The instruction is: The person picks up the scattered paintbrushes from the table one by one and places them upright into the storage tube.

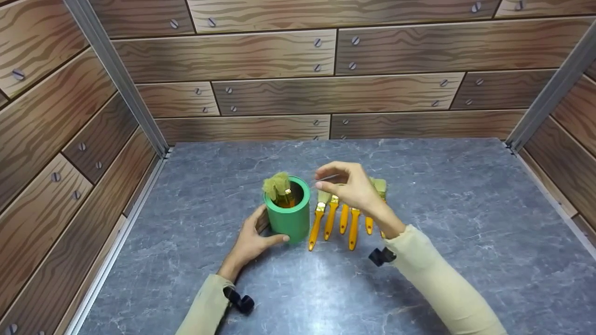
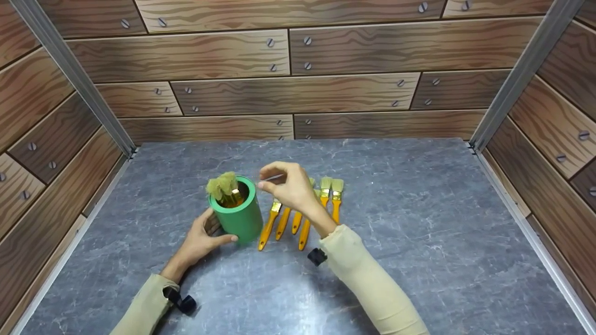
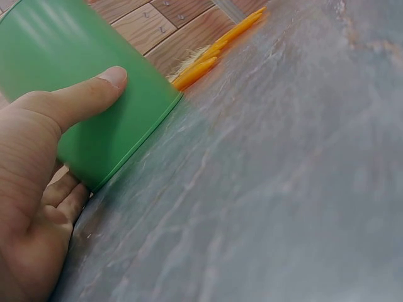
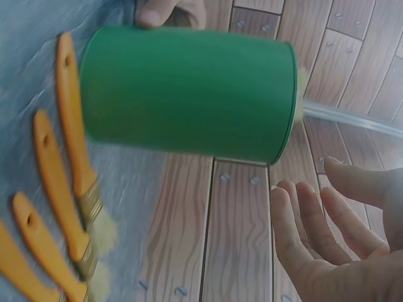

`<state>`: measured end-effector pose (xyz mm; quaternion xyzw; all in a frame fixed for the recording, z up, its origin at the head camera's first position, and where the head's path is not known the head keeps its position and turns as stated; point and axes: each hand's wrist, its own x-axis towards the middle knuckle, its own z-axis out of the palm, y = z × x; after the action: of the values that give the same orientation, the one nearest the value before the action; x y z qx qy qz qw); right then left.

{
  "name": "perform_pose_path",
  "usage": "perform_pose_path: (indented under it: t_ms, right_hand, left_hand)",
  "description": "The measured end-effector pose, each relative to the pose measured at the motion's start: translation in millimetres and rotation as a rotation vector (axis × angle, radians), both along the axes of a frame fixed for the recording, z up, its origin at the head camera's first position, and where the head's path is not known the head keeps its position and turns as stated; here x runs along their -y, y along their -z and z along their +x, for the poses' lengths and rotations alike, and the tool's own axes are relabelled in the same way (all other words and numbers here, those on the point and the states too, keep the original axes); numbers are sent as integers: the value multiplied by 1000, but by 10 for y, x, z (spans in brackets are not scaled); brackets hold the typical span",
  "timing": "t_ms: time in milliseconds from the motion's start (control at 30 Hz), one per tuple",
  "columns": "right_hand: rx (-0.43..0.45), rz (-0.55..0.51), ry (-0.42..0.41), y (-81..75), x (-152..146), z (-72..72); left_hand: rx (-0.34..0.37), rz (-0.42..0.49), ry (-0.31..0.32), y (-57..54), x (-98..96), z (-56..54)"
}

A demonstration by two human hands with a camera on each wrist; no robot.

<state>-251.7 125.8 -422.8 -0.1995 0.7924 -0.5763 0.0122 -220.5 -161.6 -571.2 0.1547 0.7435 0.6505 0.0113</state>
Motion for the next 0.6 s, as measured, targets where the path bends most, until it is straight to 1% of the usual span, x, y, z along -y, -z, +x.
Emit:
perform_pose_path:
  t_ms: [133, 267, 400, 600]
  right_hand:
    - [11, 14, 31, 40, -121, -32]
    - [24, 37, 60, 100, -257, -60]
    - [19, 58, 66, 187, -398, -87]
    - [8, 96, 78, 322, -577, -101]
  left_hand:
    - [11, -18, -6, 2, 5, -5]
    - [11, -16, -4, 0, 4, -13]
    - [4, -7, 4, -2, 3, -11]
    - [7, -13, -2, 3, 12, -7]
